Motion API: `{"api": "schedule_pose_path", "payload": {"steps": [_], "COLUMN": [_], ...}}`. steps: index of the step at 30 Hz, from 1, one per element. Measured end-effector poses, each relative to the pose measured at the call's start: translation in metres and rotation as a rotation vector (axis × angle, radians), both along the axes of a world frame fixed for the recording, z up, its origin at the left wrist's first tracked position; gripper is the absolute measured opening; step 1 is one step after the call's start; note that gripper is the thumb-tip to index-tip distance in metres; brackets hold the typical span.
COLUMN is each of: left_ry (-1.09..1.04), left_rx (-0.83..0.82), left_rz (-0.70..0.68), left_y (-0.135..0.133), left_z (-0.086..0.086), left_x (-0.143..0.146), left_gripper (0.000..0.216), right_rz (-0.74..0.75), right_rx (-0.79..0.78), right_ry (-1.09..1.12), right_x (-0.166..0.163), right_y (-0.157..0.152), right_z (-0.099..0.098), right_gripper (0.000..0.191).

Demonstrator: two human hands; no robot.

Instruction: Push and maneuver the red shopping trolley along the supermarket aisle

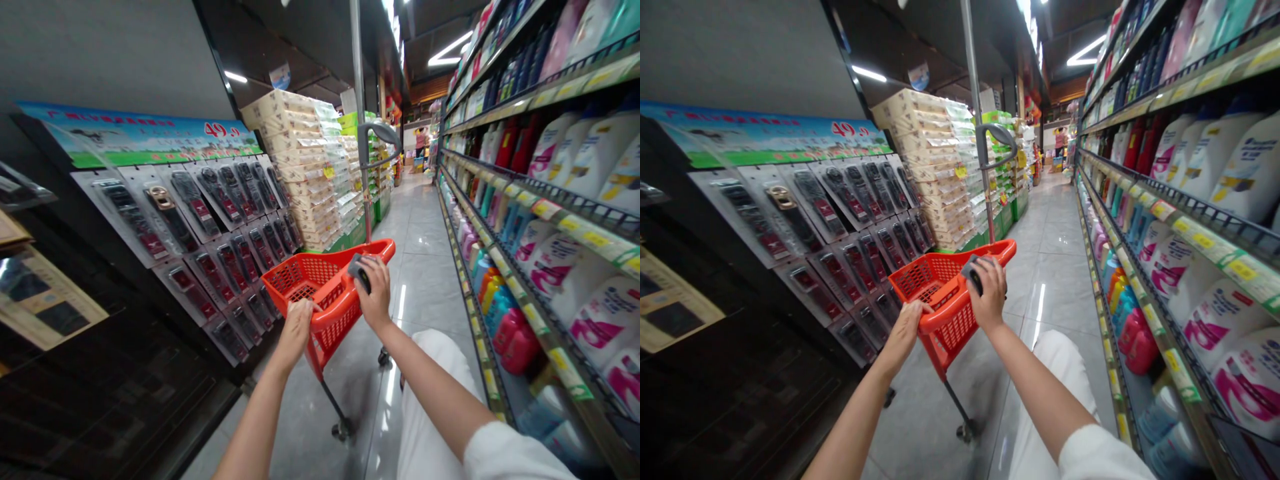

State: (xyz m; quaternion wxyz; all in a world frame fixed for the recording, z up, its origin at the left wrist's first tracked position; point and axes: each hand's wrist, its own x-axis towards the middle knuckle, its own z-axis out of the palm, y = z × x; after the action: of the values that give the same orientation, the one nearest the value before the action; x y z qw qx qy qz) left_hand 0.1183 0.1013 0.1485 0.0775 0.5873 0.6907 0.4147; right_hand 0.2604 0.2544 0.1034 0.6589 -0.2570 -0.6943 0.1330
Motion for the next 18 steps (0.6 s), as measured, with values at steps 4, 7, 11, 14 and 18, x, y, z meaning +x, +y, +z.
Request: {"api": "schedule_pose_path", "payload": {"steps": [4,7,11,14,18], "left_ry": [-0.006,0.0,0.001,-0.017,-0.026], "left_rx": [0.032,0.043,0.031,0.023,-0.011], "left_rz": [0.046,0.041,0.022,0.031,-0.013], "left_y": [-0.004,-0.008,-0.008,-0.006,-0.011], "left_z": [-0.003,-0.003,-0.002,-0.002,-0.001], "left_x": [0.008,0.015,0.031,0.045,0.054], "left_gripper": [0.051,0.052,0.054,0.056,0.057], "right_rz": [0.162,0.178,0.045,0.068,0.177], "right_rx": [0.187,0.121,-0.13,-0.06,0.114], "right_ry": [-0.137,0.044,0.314,0.234,0.062], "right_x": [0.007,0.012,0.006,0.006,0.021], "right_y": [-0.023,0.006,0.022,-0.012,-0.036], "right_z": [-0.013,-0.011,-0.001,-0.003,-0.01], "right_gripper": [0.035,0.033,0.038,0.035,0.025]}}
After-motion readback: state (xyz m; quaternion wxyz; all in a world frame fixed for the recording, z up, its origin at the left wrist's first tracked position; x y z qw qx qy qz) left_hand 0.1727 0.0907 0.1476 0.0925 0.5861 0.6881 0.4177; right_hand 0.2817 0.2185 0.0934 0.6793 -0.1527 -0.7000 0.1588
